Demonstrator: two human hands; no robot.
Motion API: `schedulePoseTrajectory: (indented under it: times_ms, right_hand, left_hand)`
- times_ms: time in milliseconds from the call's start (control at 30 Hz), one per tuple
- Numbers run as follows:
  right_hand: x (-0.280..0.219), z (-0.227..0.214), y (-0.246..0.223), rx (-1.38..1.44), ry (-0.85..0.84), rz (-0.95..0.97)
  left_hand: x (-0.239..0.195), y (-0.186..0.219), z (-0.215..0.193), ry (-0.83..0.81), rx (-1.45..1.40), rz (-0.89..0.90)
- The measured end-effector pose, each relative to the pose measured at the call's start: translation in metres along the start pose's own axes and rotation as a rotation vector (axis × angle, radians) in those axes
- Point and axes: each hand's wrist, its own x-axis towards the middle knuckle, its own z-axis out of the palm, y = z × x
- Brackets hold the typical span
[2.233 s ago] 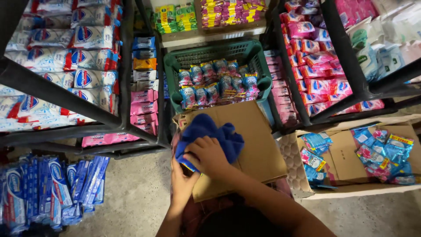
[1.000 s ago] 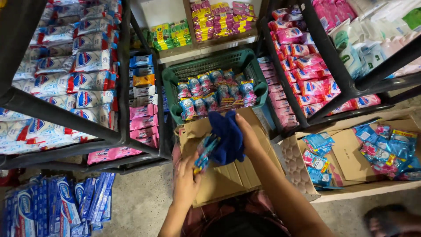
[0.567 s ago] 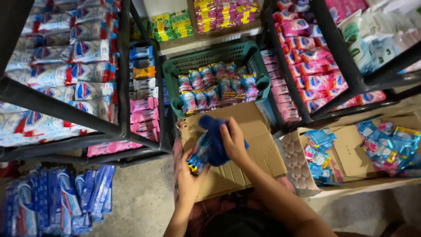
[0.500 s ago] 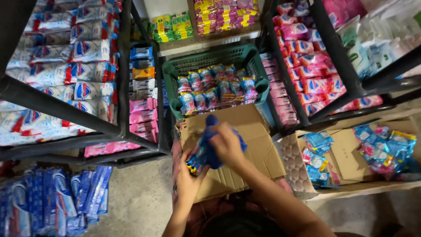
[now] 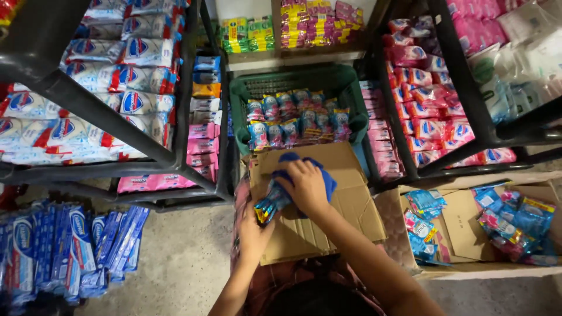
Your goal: Wiping down detergent sachets with a cloth and neatly arranging them into a storage crate.
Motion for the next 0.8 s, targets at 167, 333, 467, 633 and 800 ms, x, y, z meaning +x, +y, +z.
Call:
schedulePoseTrajectory:
  times_ms: [167,333,467,633,800]
  right_hand:
    - [0.014,-0.035,-0.034,0.087,0.096,0.091]
    - [0.004,-0.014,-0.044,0.155,-0.004,-0.185]
    - [-0.004,0.004,-0.024,-0.048,-0.043,-0.116]
    - [0.01,0.003,0.0,-0.055,-0.026,0.094]
    - [0.031,-0.03,-0.026,0.132,0.062,0.179]
  left_hand:
    - [-0.006,0.019,-0.013,0.091,-0.009,0.237]
    - [0.005,0.01,-0.005,0.072,-0.003,0.226]
    - [-0.005,-0.001,0.003,0.056,0.029,0.088]
    - [-0.003,0.04,-0.018,0.007,-0.117,0.159]
    - [0.0,0.035,-0.015,0.002,-0.134,0.089]
